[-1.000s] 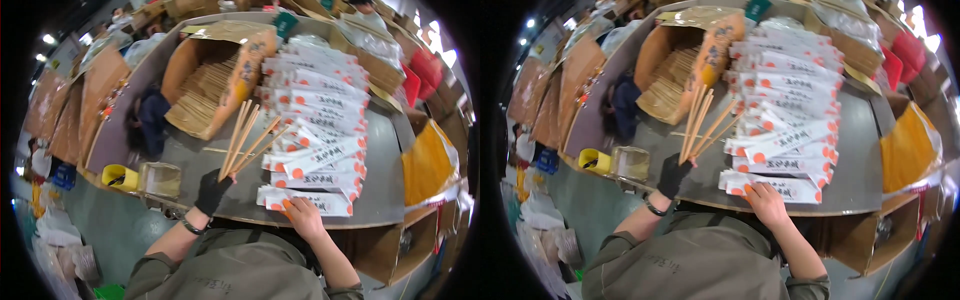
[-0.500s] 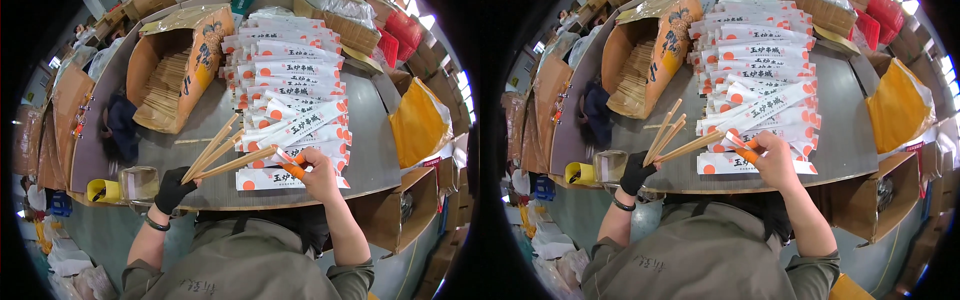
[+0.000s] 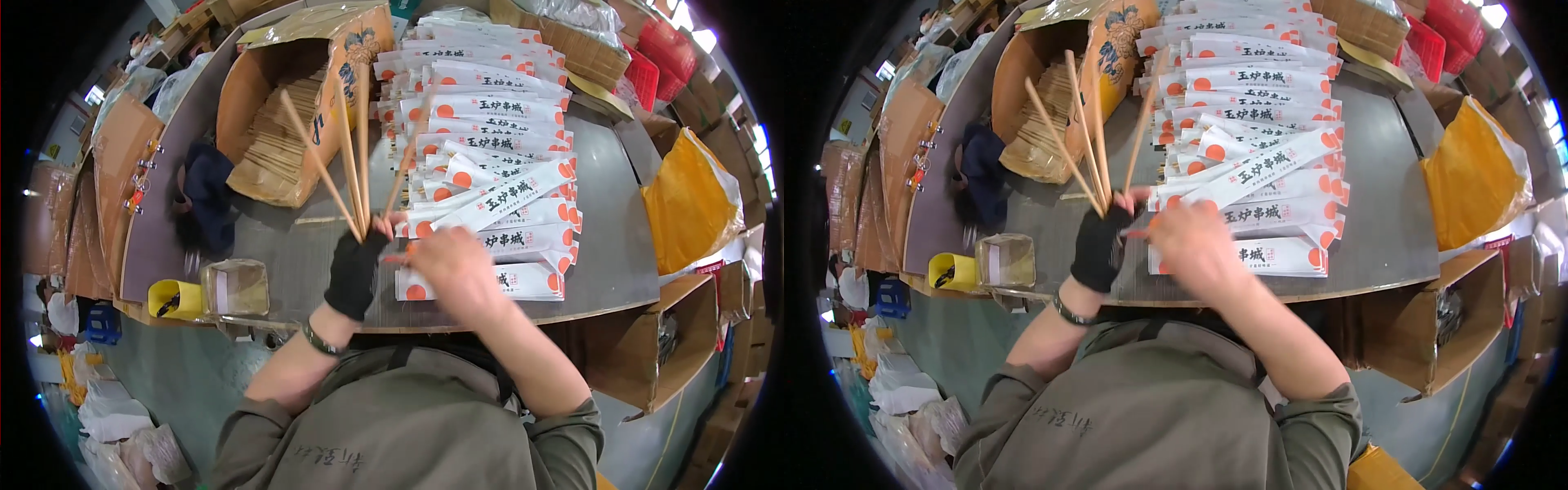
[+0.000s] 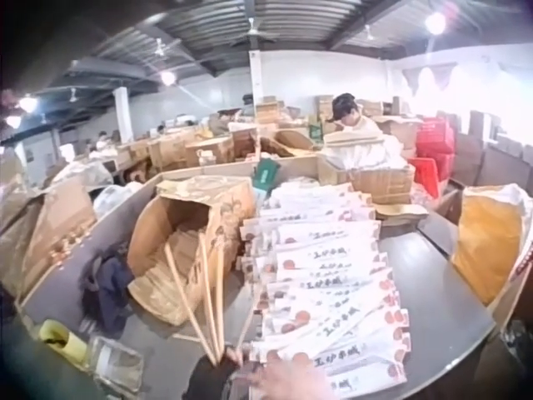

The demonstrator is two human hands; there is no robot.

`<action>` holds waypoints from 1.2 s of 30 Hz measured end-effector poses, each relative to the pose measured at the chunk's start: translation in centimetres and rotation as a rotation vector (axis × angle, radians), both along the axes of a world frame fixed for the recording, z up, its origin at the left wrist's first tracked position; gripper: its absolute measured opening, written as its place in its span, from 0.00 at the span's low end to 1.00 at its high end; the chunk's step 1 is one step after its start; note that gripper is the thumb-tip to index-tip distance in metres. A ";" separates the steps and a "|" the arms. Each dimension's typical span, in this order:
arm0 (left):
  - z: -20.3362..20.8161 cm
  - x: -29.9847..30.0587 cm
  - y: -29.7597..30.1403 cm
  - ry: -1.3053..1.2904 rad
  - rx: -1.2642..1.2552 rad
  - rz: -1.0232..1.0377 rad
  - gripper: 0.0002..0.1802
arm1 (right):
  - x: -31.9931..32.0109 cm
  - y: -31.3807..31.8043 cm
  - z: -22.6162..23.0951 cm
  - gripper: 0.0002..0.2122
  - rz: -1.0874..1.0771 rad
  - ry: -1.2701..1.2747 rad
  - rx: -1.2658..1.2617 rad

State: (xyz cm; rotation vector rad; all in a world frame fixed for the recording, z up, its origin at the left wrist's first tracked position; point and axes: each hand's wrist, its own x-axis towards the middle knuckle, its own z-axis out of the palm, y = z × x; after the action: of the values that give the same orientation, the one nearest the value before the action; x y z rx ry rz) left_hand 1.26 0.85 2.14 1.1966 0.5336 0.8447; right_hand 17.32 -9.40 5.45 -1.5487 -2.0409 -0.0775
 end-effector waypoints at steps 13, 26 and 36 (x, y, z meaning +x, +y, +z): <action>-3.5 -5.0 0.2 0.315 -0.157 0.222 0.12 | 0.7 -5.1 -7.1 0.12 0.018 -0.026 -0.026; -0.7 -9.6 0.6 0.481 -0.096 0.044 0.09 | 3.8 -2.9 -1.3 0.11 -0.431 0.882 -0.335; 1.4 -11.1 3.7 0.726 0.044 -0.266 0.14 | 4.6 -3.7 -0.4 0.09 -0.122 0.430 -0.216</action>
State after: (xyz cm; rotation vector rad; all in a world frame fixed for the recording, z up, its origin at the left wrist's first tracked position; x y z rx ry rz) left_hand -9.80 4.55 3.53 1.5710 0.9148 0.1717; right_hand 21.93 -13.09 5.04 -1.6489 -1.6563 0.4084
